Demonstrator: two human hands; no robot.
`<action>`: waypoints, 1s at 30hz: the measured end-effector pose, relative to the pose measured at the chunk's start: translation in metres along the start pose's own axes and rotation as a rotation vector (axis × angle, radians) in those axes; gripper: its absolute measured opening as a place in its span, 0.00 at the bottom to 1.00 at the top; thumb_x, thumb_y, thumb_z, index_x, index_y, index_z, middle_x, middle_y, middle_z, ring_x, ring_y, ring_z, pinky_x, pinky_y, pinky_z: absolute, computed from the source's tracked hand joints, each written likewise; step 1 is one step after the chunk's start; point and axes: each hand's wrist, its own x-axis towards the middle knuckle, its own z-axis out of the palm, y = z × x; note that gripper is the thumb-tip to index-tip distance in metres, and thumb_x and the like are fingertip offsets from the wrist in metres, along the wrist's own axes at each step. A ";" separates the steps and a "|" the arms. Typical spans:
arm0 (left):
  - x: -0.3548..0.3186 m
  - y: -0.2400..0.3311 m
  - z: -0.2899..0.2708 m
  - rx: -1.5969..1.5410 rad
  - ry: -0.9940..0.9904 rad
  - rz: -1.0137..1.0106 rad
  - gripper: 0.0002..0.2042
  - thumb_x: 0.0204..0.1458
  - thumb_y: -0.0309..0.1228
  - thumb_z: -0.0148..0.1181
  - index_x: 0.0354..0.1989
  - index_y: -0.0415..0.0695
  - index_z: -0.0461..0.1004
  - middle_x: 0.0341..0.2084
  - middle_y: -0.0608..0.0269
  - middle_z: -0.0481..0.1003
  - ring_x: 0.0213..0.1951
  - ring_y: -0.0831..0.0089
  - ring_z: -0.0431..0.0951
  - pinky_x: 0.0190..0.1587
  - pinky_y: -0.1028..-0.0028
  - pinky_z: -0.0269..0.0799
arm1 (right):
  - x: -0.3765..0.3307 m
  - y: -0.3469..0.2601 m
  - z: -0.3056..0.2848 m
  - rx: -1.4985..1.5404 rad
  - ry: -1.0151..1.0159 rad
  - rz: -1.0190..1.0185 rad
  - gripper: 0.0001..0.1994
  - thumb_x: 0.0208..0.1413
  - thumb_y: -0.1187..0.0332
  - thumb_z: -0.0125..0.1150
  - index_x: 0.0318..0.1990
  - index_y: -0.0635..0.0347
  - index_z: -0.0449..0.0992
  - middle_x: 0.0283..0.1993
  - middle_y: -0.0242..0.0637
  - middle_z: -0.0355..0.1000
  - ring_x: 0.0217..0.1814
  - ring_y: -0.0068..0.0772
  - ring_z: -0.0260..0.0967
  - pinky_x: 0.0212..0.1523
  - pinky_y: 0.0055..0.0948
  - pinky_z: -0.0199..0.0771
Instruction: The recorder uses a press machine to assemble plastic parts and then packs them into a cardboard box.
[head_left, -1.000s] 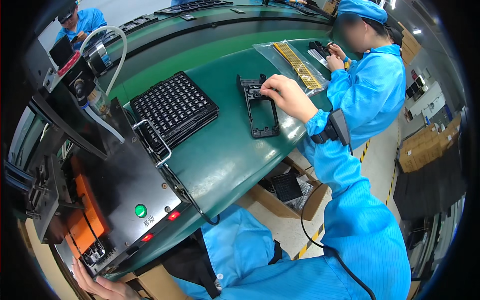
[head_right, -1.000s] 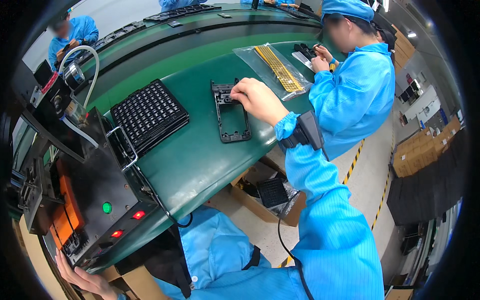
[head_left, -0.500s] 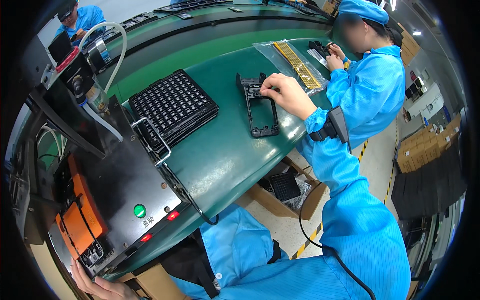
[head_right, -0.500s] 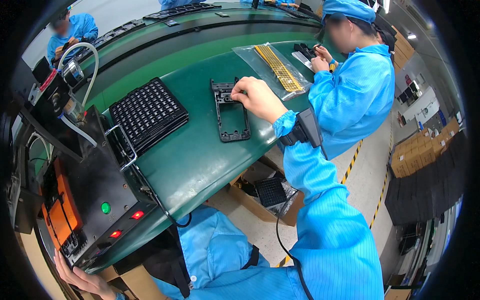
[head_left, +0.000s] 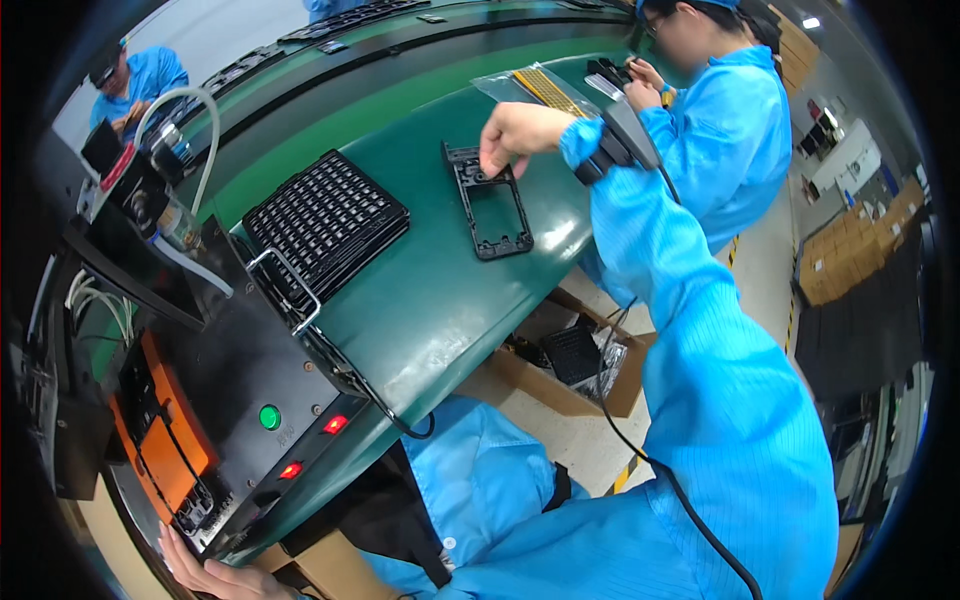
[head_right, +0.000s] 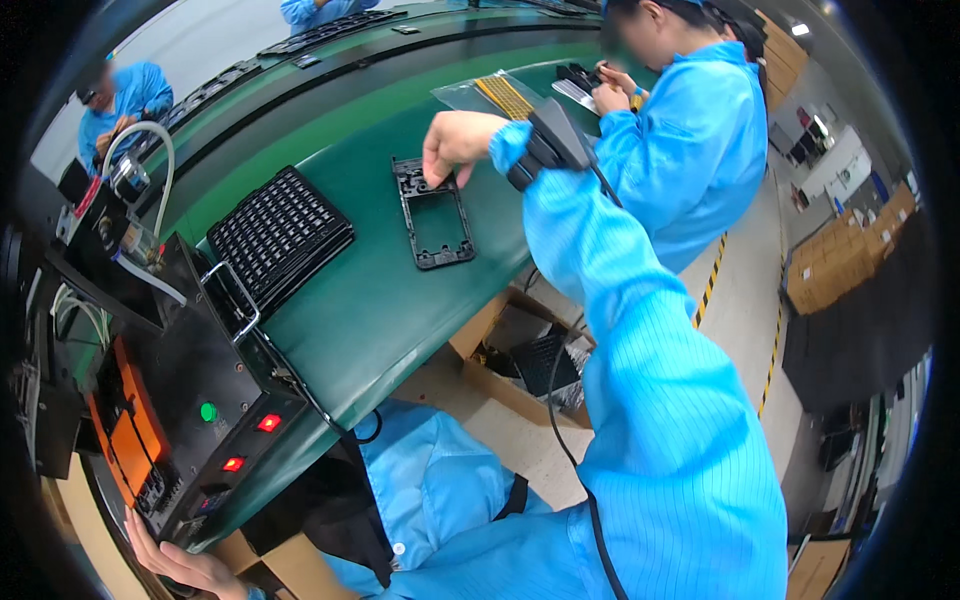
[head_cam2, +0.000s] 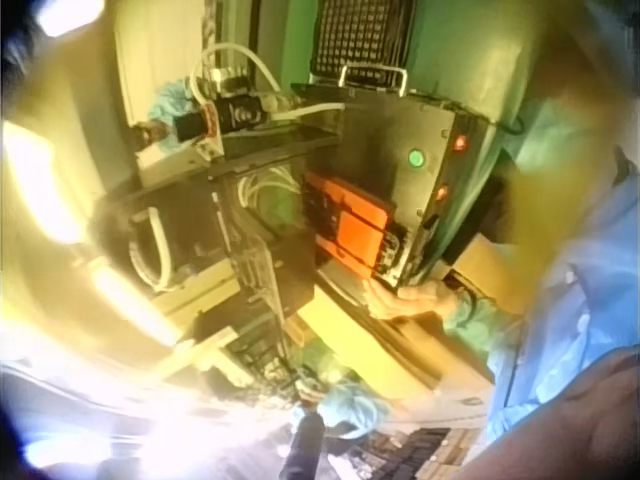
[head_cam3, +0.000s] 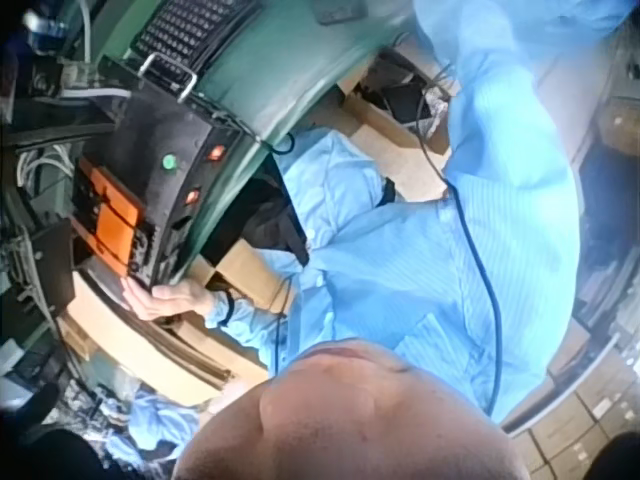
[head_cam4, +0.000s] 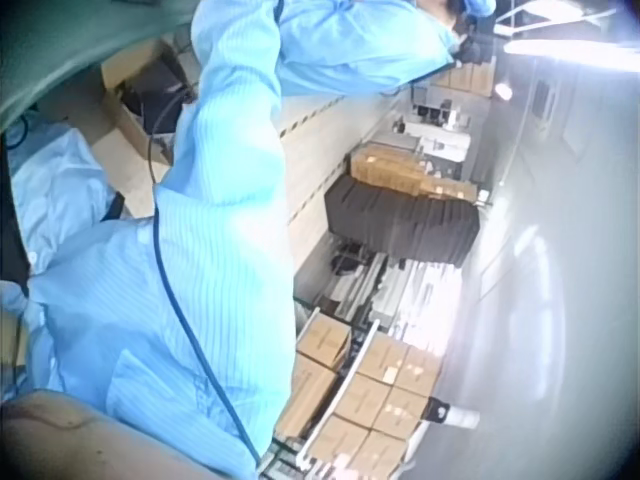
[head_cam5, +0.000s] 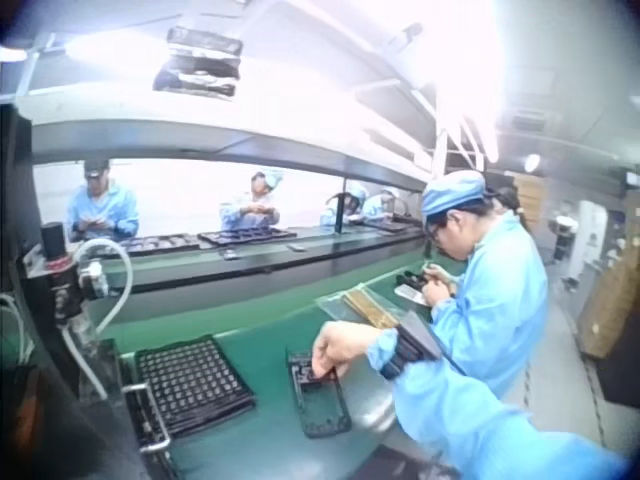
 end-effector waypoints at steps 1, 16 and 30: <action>0.001 0.006 -0.001 -0.041 0.016 -0.013 0.21 0.68 0.32 0.32 0.58 0.33 0.68 0.59 0.51 0.68 0.62 0.56 0.65 0.67 0.61 0.56 | 0.003 0.001 -0.003 0.015 -0.044 -0.007 0.08 0.53 0.71 0.68 0.39 0.64 0.82 0.38 0.35 0.80 0.43 0.27 0.77 0.37 0.26 0.84; 0.031 0.022 -0.037 -0.199 -0.146 -0.092 0.17 0.66 0.27 0.38 0.55 0.33 0.70 0.59 0.50 0.68 0.61 0.57 0.68 0.64 0.61 0.61 | -0.091 0.008 0.158 -0.373 0.851 -0.507 0.13 0.56 0.64 0.62 0.45 0.60 0.75 0.47 0.43 0.70 0.54 0.49 0.65 0.53 0.42 0.67; 0.100 0.037 -0.019 -0.325 -0.181 0.356 0.19 0.43 0.29 0.69 0.45 0.36 0.76 0.35 0.58 0.76 0.37 0.63 0.77 0.38 0.67 0.75 | -0.216 -0.126 0.176 0.056 0.657 -0.587 0.14 0.48 0.79 0.63 0.44 0.67 0.75 0.40 0.45 0.68 0.40 0.43 0.68 0.43 0.33 0.71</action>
